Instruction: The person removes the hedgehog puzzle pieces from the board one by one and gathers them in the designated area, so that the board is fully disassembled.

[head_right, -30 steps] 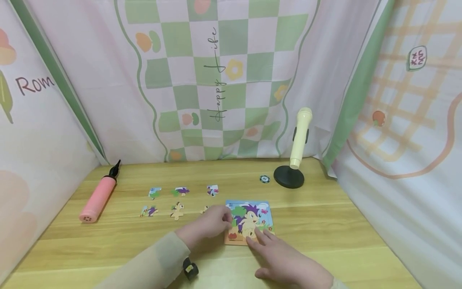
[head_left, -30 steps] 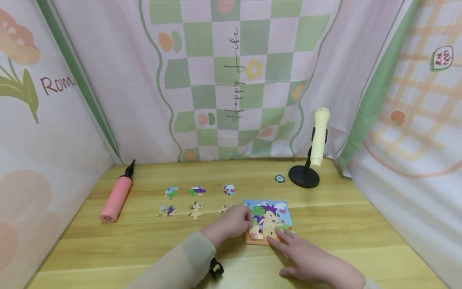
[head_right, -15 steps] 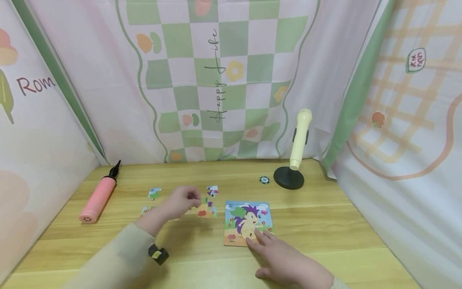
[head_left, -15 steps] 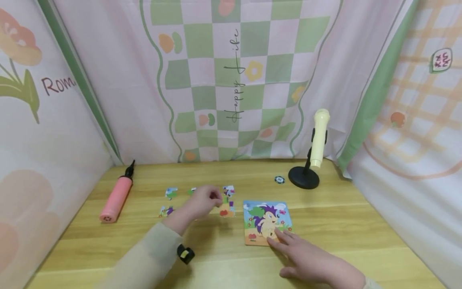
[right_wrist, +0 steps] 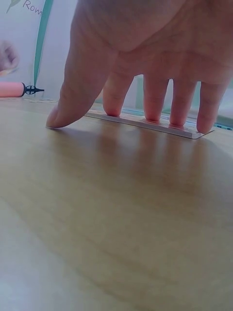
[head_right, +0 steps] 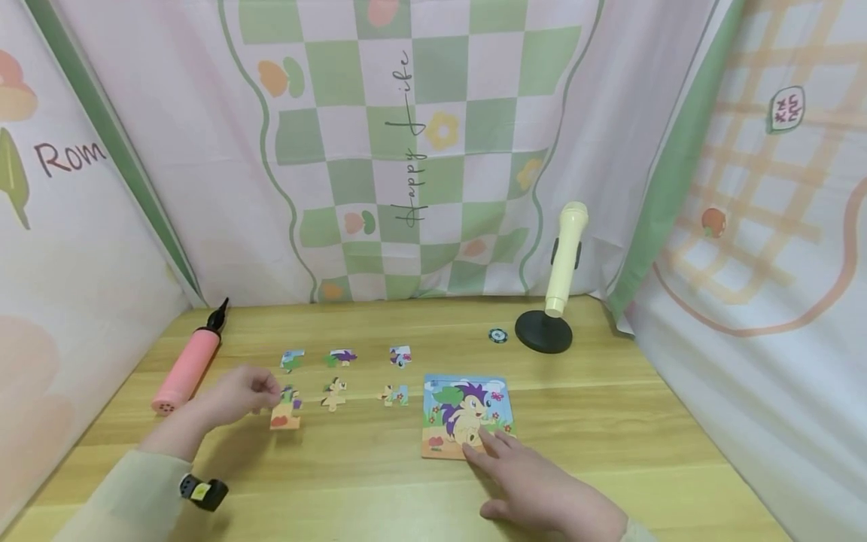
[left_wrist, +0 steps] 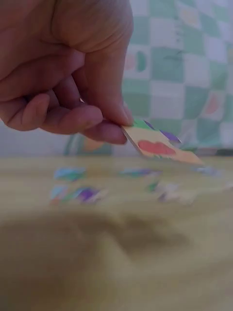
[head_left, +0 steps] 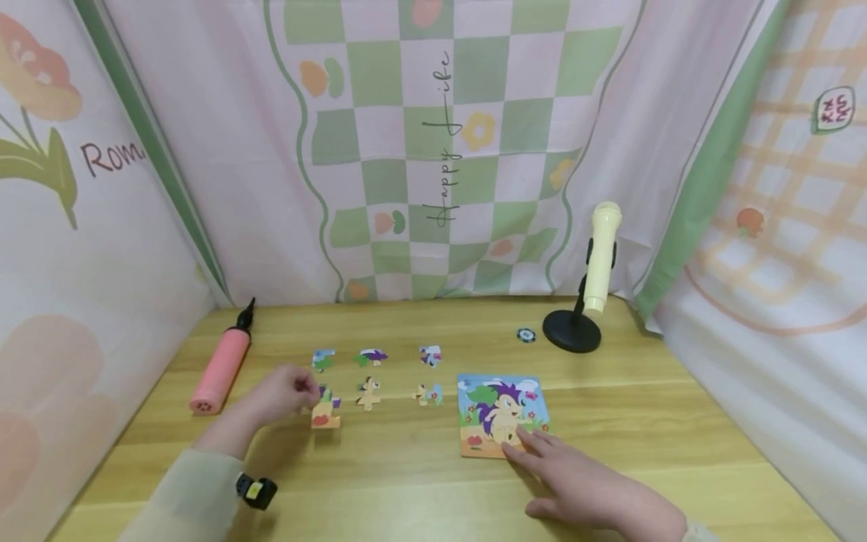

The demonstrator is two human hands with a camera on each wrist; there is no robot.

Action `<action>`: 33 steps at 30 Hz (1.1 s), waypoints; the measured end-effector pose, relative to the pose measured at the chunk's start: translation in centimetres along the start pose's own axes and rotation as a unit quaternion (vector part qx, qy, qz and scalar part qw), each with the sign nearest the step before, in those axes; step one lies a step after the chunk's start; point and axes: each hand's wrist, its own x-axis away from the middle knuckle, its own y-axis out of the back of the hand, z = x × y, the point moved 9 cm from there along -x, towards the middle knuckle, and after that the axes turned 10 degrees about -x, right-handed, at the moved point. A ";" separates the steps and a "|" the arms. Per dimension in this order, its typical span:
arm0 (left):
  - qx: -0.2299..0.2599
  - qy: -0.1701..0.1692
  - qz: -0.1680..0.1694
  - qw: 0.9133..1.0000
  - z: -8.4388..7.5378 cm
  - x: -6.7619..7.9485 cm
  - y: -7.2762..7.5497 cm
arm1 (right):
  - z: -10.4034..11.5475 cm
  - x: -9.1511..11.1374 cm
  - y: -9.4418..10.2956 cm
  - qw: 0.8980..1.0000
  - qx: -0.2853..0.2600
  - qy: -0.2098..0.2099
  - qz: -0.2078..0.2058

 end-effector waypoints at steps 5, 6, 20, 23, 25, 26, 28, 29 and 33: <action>-0.003 0.021 0.019 1.000 3.3 2.1 -0.8 | 0.0 0.0 0.0 1.000 0.003 0.001 0.000; -0.003 0.025 0.019 1.000 3.8 2.3 -0.9 | 0.0 0.0 0.0 1.000 0.003 0.002 0.000; -0.007 0.082 -0.012 0.997 6.0 1.9 -1.7 | -0.3 -0.1 -0.2 1.000 -0.003 -0.003 0.006; 0.006 0.095 -0.024 0.995 4.9 0.9 -1.4 | -0.4 -0.1 -0.2 1.000 -0.003 -0.003 0.006; 0.008 0.093 -0.031 0.995 3.4 -0.1 -1.3 | -0.4 -0.1 -0.3 1.000 -0.004 -0.004 0.007; 0.007 0.090 -0.032 0.995 2.4 -0.6 -1.3 | -0.4 -0.1 -0.3 1.000 -0.005 -0.004 0.008; 0.006 0.076 -0.035 0.997 0.1 -1.8 -1.3 | -0.4 -0.1 -0.3 1.000 -0.006 -0.005 0.009; 0.000 0.060 -0.036 0.998 -1.2 -2.3 -1.3 | -0.4 -0.1 -0.2 1.000 -0.006 -0.004 0.008; -0.011 -0.003 -0.030 0.999 -6.9 -4.4 -2.0 | -0.3 -0.1 -0.1 1.000 -0.003 0.000 0.004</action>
